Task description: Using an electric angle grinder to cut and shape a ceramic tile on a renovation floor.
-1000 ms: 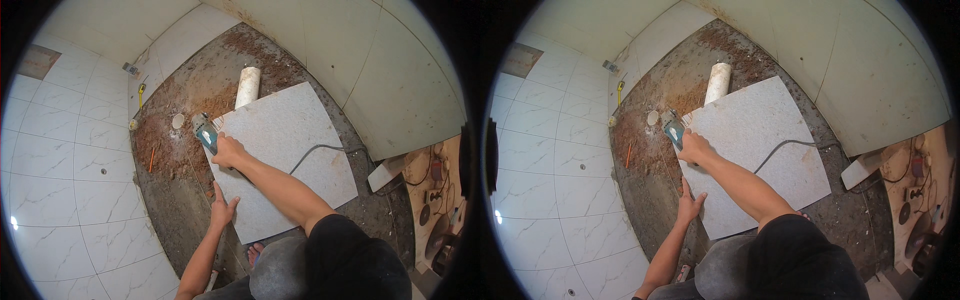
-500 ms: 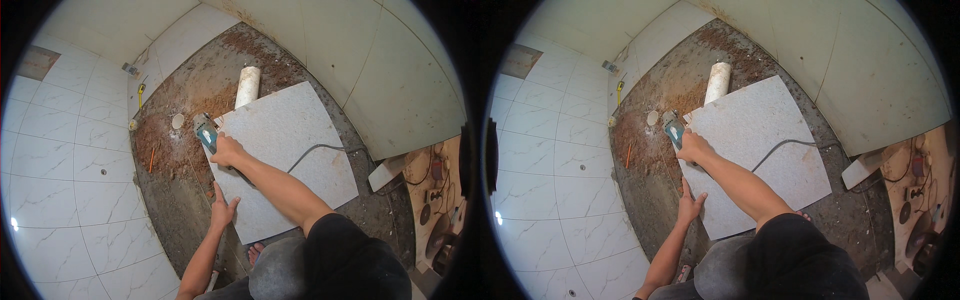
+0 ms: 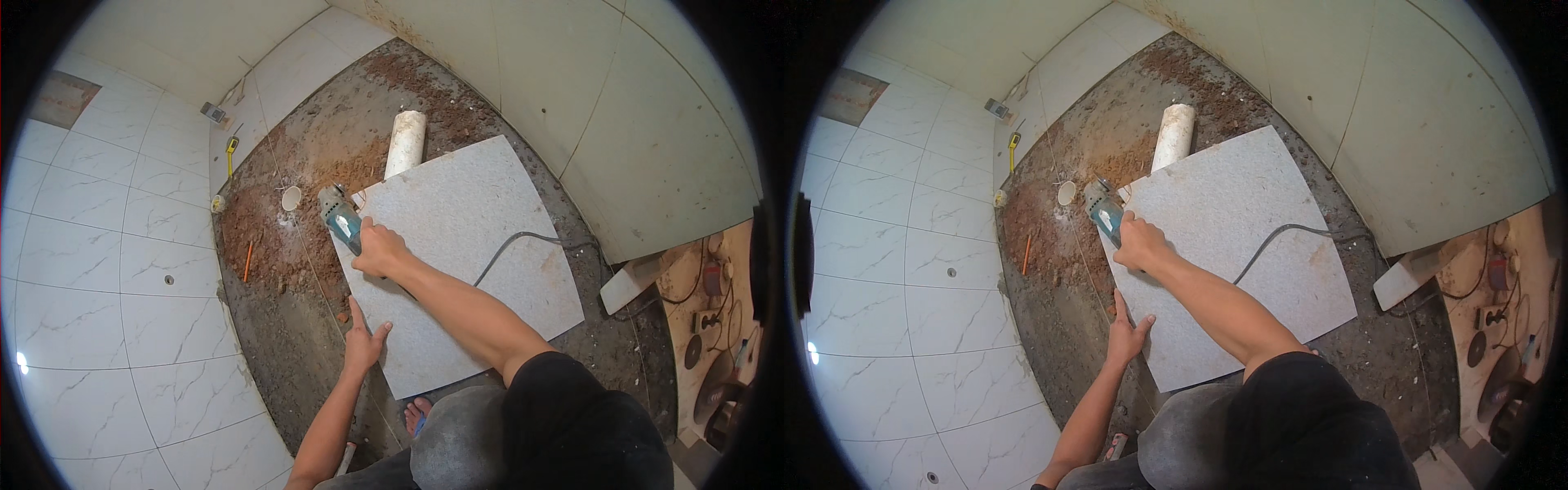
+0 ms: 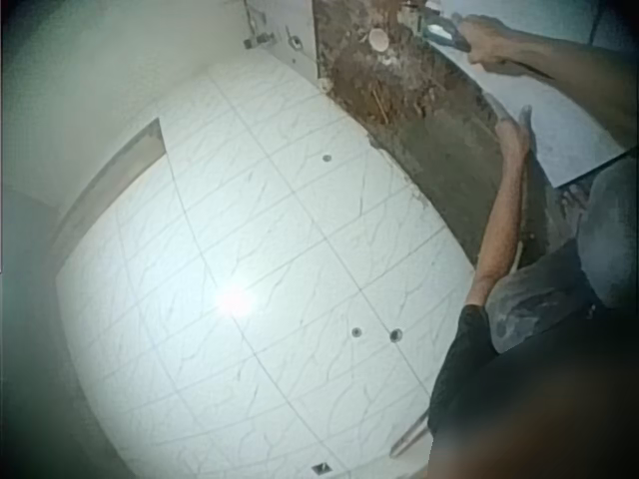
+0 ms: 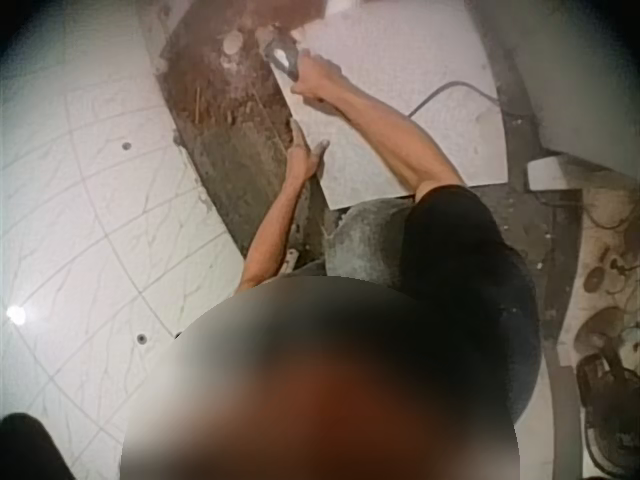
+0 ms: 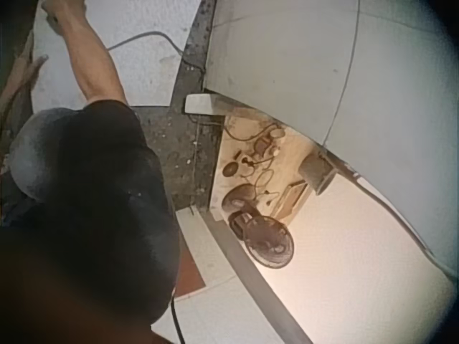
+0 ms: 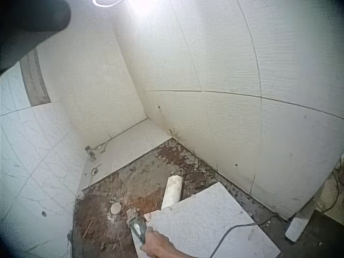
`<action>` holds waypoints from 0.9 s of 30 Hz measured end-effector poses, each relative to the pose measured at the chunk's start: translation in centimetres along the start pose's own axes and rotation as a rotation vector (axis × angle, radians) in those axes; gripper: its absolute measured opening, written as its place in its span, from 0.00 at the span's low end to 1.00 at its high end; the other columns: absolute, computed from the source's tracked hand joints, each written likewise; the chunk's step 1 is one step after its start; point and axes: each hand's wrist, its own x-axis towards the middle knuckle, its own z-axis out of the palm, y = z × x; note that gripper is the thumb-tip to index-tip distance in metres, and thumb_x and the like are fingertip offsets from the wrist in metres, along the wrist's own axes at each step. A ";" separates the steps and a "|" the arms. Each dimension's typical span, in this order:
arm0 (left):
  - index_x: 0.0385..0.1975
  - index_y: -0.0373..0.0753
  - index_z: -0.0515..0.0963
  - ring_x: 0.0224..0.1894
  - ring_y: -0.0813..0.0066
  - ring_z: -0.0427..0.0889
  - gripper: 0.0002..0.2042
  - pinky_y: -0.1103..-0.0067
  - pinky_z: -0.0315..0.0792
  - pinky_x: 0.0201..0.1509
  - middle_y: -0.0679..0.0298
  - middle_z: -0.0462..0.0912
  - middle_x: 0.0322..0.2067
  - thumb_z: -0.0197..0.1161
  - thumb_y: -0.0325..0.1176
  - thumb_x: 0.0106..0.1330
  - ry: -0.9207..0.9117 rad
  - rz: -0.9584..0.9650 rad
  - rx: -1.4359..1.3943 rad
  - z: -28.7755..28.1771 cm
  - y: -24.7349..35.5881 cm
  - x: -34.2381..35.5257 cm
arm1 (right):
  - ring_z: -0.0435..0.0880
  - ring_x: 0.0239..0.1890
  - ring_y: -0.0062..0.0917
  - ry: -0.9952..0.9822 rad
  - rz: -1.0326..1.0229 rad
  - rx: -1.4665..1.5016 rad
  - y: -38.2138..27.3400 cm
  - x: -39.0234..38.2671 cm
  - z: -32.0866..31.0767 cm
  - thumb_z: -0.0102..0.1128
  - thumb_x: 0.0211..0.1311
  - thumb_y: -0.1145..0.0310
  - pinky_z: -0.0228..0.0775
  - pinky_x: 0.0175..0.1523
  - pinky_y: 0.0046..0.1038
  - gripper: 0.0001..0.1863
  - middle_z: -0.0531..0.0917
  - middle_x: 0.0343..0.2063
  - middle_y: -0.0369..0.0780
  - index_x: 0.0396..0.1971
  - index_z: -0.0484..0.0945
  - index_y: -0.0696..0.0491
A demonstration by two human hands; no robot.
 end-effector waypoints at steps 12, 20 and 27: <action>0.78 0.33 0.33 0.56 0.38 0.82 0.53 0.63 0.74 0.62 0.29 0.79 0.52 0.68 0.43 0.66 -0.013 -0.009 0.031 -0.1 0.2 -0.1 | 0.87 0.46 0.51 -0.013 0.043 0.059 0.0 0.4 -0.5 0.73 0.45 0.63 0.81 0.51 0.42 0.36 0.85 0.41 0.58 0.51 0.67 0.67; 0.78 0.34 0.34 0.56 0.37 0.82 0.53 0.62 0.74 0.61 0.29 0.79 0.53 0.69 0.44 0.66 -0.010 -0.004 0.027 0.1 -0.2 0.0 | 0.87 0.47 0.50 -0.031 0.080 0.057 -0.4 1.3 -0.7 0.75 0.45 0.61 0.80 0.53 0.41 0.38 0.85 0.43 0.57 0.52 0.68 0.67; 0.77 0.32 0.32 0.48 0.34 0.84 0.53 0.58 0.78 0.54 0.27 0.81 0.46 0.69 0.43 0.66 0.041 0.087 0.058 0.5 -1.0 0.2 | 0.87 0.48 0.50 -0.036 0.088 0.060 -0.2 0.9 -0.7 0.76 0.44 0.60 0.80 0.53 0.41 0.39 0.85 0.44 0.58 0.53 0.67 0.66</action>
